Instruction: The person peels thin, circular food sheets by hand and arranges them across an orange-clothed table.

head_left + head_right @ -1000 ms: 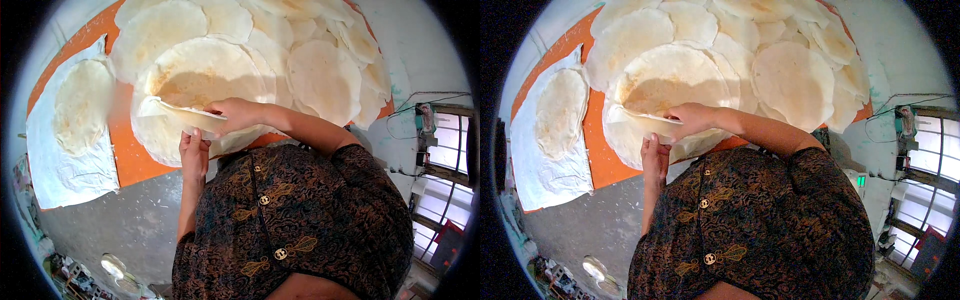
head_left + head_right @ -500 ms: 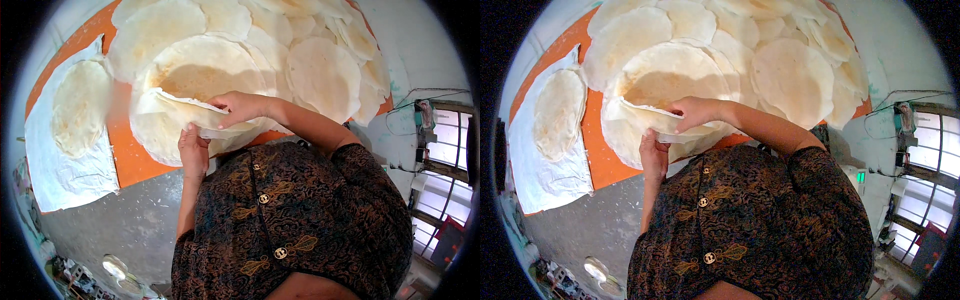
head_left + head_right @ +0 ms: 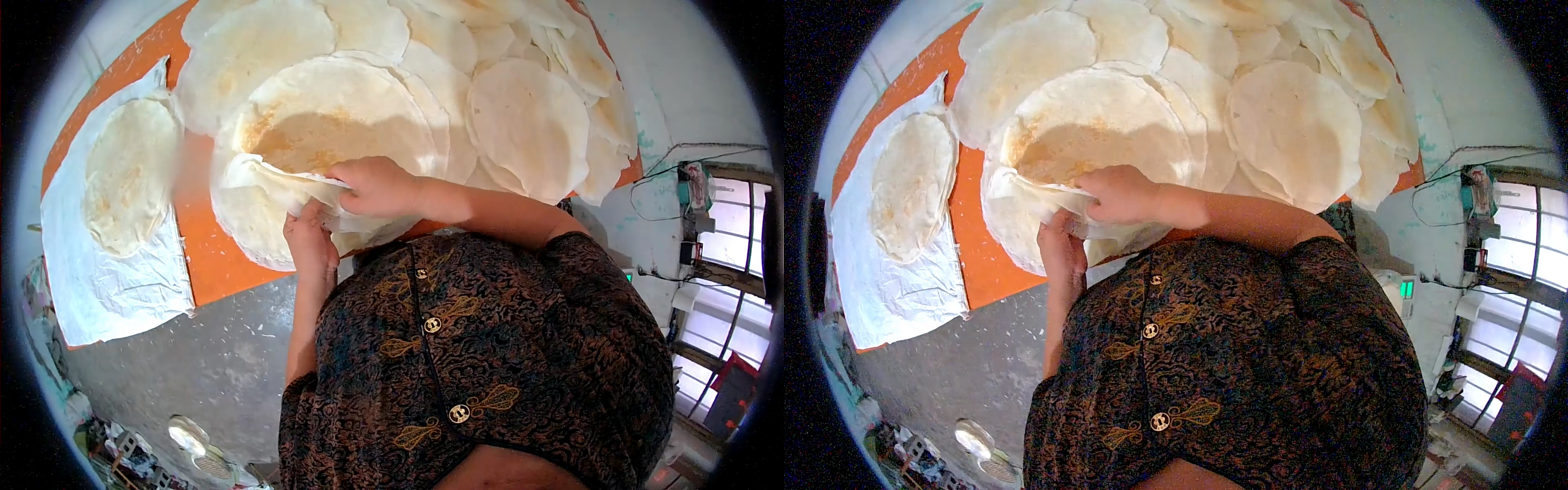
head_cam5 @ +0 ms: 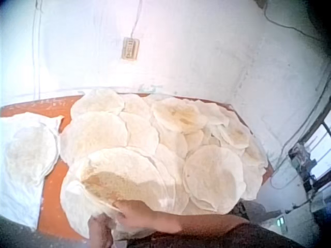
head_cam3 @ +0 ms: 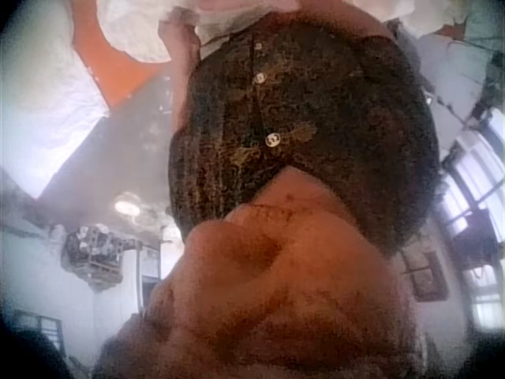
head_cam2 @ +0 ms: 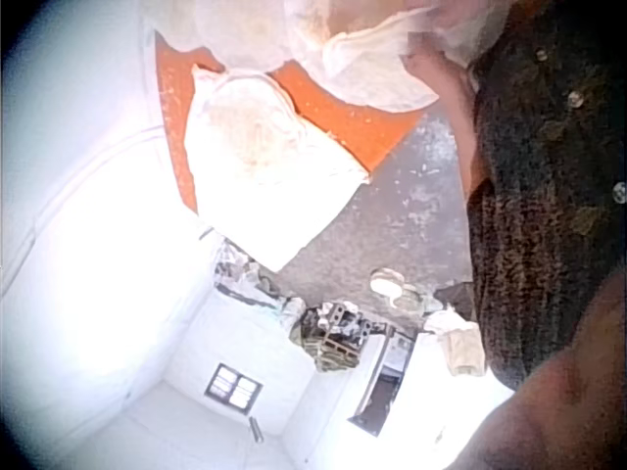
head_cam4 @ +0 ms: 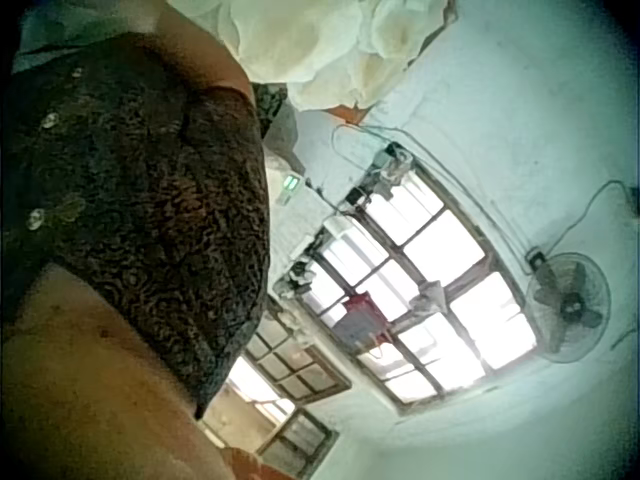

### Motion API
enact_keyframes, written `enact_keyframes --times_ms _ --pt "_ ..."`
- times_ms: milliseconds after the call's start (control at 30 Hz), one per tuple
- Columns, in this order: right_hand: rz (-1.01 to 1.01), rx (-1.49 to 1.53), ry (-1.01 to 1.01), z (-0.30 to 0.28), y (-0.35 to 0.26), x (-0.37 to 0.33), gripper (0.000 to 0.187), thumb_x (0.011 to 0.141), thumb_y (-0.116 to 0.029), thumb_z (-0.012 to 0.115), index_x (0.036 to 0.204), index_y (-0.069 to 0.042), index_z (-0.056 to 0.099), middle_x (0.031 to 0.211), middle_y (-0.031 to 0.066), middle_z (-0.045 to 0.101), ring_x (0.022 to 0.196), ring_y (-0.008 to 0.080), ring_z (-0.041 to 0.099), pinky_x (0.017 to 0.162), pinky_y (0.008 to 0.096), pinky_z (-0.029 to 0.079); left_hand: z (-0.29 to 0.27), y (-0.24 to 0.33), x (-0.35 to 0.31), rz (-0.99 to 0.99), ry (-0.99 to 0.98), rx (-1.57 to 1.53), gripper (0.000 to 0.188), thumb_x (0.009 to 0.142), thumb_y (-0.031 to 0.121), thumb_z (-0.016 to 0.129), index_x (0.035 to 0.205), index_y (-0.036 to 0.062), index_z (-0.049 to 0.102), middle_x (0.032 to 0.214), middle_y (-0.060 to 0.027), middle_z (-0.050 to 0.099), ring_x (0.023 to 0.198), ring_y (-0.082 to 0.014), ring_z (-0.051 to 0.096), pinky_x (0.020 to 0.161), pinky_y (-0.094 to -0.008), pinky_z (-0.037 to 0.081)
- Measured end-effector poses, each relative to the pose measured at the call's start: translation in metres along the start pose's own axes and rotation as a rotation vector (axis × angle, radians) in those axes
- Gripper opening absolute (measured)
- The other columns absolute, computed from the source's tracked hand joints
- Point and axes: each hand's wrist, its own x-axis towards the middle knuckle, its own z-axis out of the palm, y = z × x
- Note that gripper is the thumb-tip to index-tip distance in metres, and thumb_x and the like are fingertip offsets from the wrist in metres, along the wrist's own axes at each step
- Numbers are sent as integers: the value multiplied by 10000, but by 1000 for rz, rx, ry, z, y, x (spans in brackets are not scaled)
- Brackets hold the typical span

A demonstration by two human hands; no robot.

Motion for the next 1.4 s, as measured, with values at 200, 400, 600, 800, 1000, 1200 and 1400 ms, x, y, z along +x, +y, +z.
enact_keyframes --times_ms 200,400,600,800,1000,1200,1400 --pt "11 66 36 12 -13 -2 339 689 -257 573 979 -83 543 859 152 598 795 331 580 659 432 458 -19 -3 0 -13 -4 268 232 784 64 580 999 -17 550 927 -75 595 810 -149 568 669 -262 463" --pt "75 -5 177 23 -14 4 210 650 -211 571 789 -55 557 726 165 595 688 362 588 593 454 457 -26 -9 5 126 -36 438 237 799 57 545 989 -84 553 961 -141 591 846 -200 574 725 -313 475" --pt "89 224 360 -31 9 22 215 624 -93 522 804 -3 597 707 203 591 688 335 594 586 424 467 9 26 -8 127 -76 401 257 764 120 618 925 -69 553 930 -145 593 814 -224 579 763 -361 482" --pt "20 696 596 -178 111 9 200 641 -75 506 809 2 584 727 103 586 670 218 550 578 371 433 18 70 -7 655 -493 653 586 775 305 598 1211 -34 402 1207 -186 443 1085 -290 463 911 -425 393" --pt "-135 -830 834 -361 245 -139 397 624 -129 606 1015 -157 544 966 46 568 962 216 501 892 386 347 87 49 10 642 -383 563 606 779 304 609 1229 -30 379 1225 -215 433 1102 -306 450 912 -433 390" --pt "541 -937 884 -380 380 -387 325 633 -130 578 957 -114 600 938 81 617 876 261 577 745 348 456 191 -19 -32 1014 -554 930 536 825 246 541 1232 -39 338 1245 -237 383 1136 -308 414 922 -421 392" --pt "1079 -666 1010 -286 452 -516 199 743 -196 546 914 -118 612 999 71 601 938 223 566 734 365 449 232 -12 -14 589 -961 859 435 816 192 502 1181 -30 419 1117 -201 511 978 -274 534 822 -379 467"
